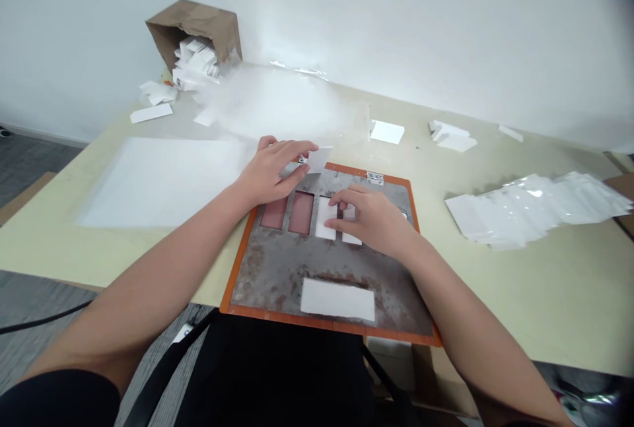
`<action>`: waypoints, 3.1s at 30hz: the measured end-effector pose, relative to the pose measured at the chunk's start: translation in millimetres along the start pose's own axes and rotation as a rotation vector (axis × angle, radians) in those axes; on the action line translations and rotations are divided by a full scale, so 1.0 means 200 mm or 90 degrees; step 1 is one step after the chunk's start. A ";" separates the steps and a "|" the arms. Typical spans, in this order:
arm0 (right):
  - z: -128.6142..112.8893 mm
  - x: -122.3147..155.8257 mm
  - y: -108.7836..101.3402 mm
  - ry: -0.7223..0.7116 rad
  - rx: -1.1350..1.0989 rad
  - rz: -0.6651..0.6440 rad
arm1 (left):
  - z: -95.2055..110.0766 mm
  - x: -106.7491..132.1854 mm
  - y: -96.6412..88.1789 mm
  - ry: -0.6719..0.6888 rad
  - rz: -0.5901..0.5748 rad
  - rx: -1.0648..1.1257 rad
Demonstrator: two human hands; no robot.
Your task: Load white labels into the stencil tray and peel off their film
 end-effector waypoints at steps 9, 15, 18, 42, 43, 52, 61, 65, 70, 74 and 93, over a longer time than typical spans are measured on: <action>0.00 0.00 0.00 -0.007 0.000 -0.003 | 0.00 0.00 0.01 -0.005 -0.005 -0.003; -0.01 0.00 0.00 0.003 -0.003 0.001 | 0.01 0.00 0.00 0.009 0.005 0.002; -0.01 0.00 0.00 0.009 -0.008 -0.004 | 0.01 0.00 0.00 0.008 0.002 0.003; 0.00 0.01 0.00 0.018 -0.002 -0.004 | 0.00 0.00 0.00 -0.007 -0.006 -0.007; 0.00 0.01 0.00 0.019 -0.001 -0.003 | 0.00 0.00 0.00 -0.006 -0.005 -0.008; 0.00 0.01 -0.01 0.016 0.003 -0.003 | 0.01 0.00 0.00 0.006 0.003 -0.003; -0.01 0.01 -0.02 0.008 0.015 0.014 | 0.02 0.00 0.00 0.019 0.004 0.001; -0.04 -0.02 -0.17 -0.007 0.032 0.152 | 0.03 0.00 -0.01 0.035 0.008 -0.002; -0.07 -0.07 -0.29 0.013 0.155 0.287 | 0.03 0.00 0.00 0.028 -0.004 -0.001; -0.09 -0.10 -0.25 -0.006 0.220 0.312 | 0.03 0.00 0.00 0.019 -0.017 0.001; -0.04 -0.05 -0.29 -0.040 0.003 0.450 | -0.03 -0.02 -0.03 -0.058 0.057 0.111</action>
Point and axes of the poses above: each hand's wrist, its own x-axis away from the middle knuckle, its own y-axis out of the palm, z = x × y, the point moved 10 cm from there along -x, towards the middle knuckle, and after that the axes turned 12 degrees about x, right-handed, at the moved point
